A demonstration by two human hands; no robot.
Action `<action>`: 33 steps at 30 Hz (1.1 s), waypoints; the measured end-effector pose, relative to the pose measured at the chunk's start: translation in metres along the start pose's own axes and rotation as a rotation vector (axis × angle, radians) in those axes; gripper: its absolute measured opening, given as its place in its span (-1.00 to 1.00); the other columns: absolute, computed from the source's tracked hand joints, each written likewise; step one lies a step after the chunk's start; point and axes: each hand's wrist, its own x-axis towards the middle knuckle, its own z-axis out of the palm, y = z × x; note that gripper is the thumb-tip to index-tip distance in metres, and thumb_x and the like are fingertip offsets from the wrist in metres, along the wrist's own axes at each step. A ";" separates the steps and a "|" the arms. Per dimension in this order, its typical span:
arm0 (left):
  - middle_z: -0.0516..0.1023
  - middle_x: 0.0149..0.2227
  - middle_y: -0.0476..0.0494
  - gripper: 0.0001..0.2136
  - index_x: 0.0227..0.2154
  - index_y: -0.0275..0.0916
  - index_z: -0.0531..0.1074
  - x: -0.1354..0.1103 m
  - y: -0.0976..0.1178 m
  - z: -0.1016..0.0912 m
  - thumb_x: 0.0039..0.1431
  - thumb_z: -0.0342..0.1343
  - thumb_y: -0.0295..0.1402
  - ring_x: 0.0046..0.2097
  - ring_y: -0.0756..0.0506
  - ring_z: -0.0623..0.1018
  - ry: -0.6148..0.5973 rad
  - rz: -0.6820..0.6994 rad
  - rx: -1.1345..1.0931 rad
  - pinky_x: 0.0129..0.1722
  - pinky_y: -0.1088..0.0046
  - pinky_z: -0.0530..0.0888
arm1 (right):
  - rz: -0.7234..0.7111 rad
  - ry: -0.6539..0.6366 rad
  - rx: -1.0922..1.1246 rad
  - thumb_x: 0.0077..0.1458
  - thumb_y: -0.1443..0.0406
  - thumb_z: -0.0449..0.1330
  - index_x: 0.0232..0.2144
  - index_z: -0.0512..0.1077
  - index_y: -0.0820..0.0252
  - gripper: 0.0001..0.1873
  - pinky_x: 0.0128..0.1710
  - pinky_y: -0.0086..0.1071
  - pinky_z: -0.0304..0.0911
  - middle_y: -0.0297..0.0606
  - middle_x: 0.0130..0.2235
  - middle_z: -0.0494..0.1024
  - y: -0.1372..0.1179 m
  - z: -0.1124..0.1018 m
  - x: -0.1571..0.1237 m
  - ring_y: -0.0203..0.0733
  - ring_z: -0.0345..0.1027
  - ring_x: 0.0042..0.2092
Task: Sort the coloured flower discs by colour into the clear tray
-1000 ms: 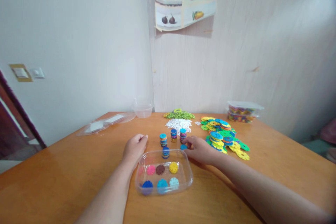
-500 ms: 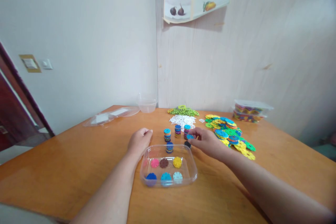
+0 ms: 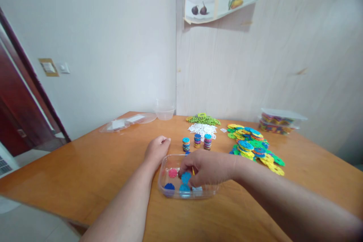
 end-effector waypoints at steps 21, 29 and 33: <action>0.57 -0.46 -0.07 -0.68 -0.46 -0.20 0.50 -0.002 0.005 -0.003 0.14 0.00 -0.08 -0.43 -0.04 0.47 -0.010 -0.035 -0.025 -0.47 0.51 0.22 | 0.000 -0.098 0.034 -0.06 0.41 0.08 -0.14 0.49 0.14 -0.60 -0.49 -0.52 0.12 -0.36 -0.36 0.55 0.006 0.008 0.016 -0.31 0.35 -0.41; 0.56 -0.47 -0.06 -0.66 -0.45 -0.20 0.49 -0.002 0.004 -0.002 0.15 -0.02 -0.05 -0.43 -0.04 0.48 -0.019 -0.023 -0.014 -0.48 0.51 0.23 | -0.042 -0.077 0.024 -0.02 0.43 0.02 -0.23 0.48 0.17 -0.68 -0.52 -0.52 0.10 -0.36 -0.36 0.55 0.000 0.010 0.014 -0.34 0.33 -0.45; 0.56 -0.47 -0.06 -0.65 -0.46 -0.20 0.47 -0.002 0.004 -0.002 0.15 -0.03 -0.05 -0.42 -0.04 0.48 -0.017 -0.011 -0.014 -0.47 0.51 0.23 | -0.032 -0.069 0.041 0.00 0.42 0.02 -0.23 0.48 0.17 -0.69 -0.49 -0.53 0.14 -0.36 -0.36 0.55 -0.002 0.010 0.013 -0.34 0.36 -0.42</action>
